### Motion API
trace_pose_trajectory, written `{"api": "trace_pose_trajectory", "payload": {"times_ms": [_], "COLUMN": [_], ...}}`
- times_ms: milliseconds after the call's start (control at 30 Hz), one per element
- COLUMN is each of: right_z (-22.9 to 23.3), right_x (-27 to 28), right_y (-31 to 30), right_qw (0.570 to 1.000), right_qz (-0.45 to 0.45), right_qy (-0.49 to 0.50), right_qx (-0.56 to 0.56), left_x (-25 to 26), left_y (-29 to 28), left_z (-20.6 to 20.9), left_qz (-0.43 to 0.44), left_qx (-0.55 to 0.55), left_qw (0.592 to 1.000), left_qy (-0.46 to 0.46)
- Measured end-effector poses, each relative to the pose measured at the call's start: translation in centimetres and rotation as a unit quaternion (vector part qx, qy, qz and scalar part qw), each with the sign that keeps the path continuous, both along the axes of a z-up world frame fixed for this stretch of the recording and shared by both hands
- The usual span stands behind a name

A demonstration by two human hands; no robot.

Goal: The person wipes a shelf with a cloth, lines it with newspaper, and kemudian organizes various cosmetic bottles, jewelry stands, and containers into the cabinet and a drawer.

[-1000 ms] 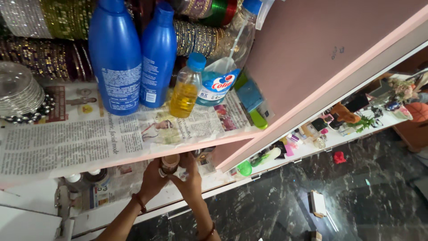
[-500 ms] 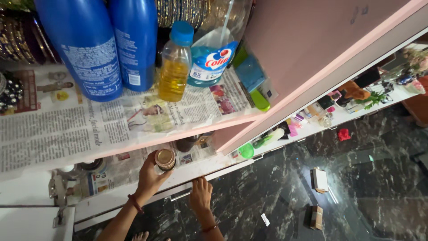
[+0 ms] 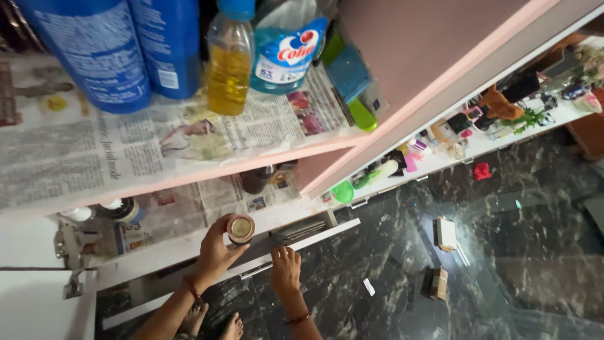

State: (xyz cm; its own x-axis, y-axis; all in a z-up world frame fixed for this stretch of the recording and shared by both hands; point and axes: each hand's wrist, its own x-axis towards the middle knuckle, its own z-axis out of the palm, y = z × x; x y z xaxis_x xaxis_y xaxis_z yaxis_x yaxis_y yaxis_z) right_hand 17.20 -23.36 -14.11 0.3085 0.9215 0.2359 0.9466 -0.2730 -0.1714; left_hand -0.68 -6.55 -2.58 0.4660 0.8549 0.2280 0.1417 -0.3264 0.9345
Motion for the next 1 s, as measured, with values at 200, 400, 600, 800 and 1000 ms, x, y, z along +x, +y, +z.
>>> {"api": "trace_pose_trajectory", "payload": {"times_ms": [200, 400, 600, 800, 1000], "right_z": [1.9, 9.9, 14.5, 12.8, 8.9], "right_x": [-0.4, -2.0, -4.2, -4.1, -2.8], "right_y": [-3.9, -5.3, -3.6, -3.7, -4.3], "right_qw": [0.993, 0.868, 0.931, 0.895, 0.905], "right_qz": [-0.018, -0.066, 0.005, -0.022, -0.022], "right_qy": [0.106, 0.487, 0.364, 0.44, 0.425], "right_qx": [-0.055, 0.074, -0.017, -0.07, -0.013], "left_x": [0.3, 0.2, -0.7, -1.0, -2.7], "left_y": [-4.5, -8.0, -10.4, -11.6, -12.6], "left_z": [-3.2, -6.6, -10.8, -12.7, -11.3], "left_qz": [-0.061, -0.15, -0.209, -0.17, -0.083], "left_qx": [0.0, -0.06, -0.011, -0.048, -0.117], "left_qw": [0.998, 0.986, 0.975, 0.976, 0.981], "left_qy": [0.009, 0.034, 0.075, 0.125, 0.131]}}
